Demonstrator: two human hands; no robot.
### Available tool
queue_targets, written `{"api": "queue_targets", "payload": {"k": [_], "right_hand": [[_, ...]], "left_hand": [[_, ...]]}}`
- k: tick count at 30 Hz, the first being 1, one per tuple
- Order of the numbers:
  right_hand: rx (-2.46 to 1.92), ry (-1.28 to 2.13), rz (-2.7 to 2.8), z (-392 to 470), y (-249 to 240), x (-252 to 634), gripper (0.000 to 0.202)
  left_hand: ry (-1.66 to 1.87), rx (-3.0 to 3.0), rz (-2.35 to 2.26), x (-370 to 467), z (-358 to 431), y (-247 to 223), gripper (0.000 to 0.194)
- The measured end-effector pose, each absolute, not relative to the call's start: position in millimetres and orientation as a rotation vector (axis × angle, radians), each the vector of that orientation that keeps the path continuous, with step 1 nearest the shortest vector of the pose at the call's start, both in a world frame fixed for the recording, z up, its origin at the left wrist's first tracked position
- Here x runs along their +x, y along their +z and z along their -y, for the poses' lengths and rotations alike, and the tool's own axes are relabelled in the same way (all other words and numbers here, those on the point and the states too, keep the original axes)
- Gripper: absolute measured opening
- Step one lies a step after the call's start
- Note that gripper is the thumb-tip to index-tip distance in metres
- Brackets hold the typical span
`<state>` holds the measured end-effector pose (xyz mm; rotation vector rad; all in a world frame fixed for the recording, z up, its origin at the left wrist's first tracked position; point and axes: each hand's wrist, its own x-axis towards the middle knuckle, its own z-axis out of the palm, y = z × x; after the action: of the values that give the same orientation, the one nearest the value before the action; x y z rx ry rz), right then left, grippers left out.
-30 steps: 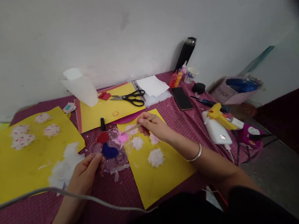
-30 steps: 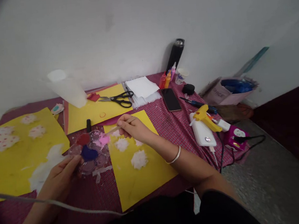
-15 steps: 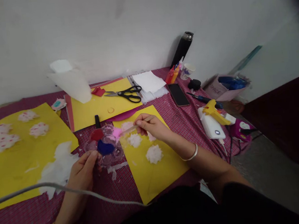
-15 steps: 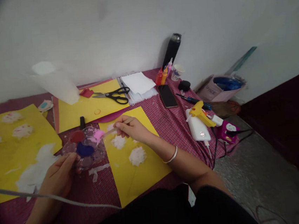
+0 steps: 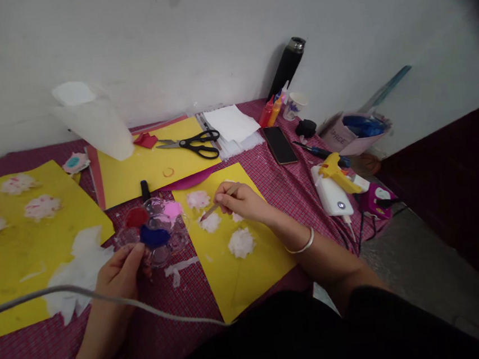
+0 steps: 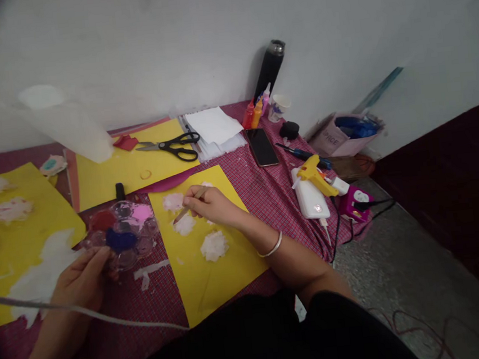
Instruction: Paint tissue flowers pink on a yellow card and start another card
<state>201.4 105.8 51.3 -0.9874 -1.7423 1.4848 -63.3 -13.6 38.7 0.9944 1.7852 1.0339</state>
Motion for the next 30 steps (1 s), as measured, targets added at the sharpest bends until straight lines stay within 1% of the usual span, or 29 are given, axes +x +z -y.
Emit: {"api": "queue_targets", "payload": {"k": [5,8,12,17,24,27,30], "right_hand": [[-1.007,1.404,1.823,-107,51,202,0.027],[-0.987,1.351,1.692,-107,50,205,0.030],[-0.922,1.427,1.473,-105,51,205,0.037],[-0.865,1.560,1.491,-100,51,200,0.041],[-0.835,1.622,1.517,-99,49,196,0.043],[-0.847,1.600,1.481,-98,51,196,0.043],[-0.833,1.558,1.437,-96,54,196,0.041]], "left_hand": [[1.101,0.868,-1.716,-66,14,33,0.019],[1.083,0.913,-1.724,-71,13,25,0.021],[1.063,0.952,-1.715,-73,12,18,0.026],[1.054,0.944,-1.701,-72,13,17,0.026],[1.097,0.956,-1.600,-61,14,29,0.025],[1.081,0.975,-1.609,-55,13,35,0.026],[1.068,0.982,-1.633,-55,13,31,0.027]]}}
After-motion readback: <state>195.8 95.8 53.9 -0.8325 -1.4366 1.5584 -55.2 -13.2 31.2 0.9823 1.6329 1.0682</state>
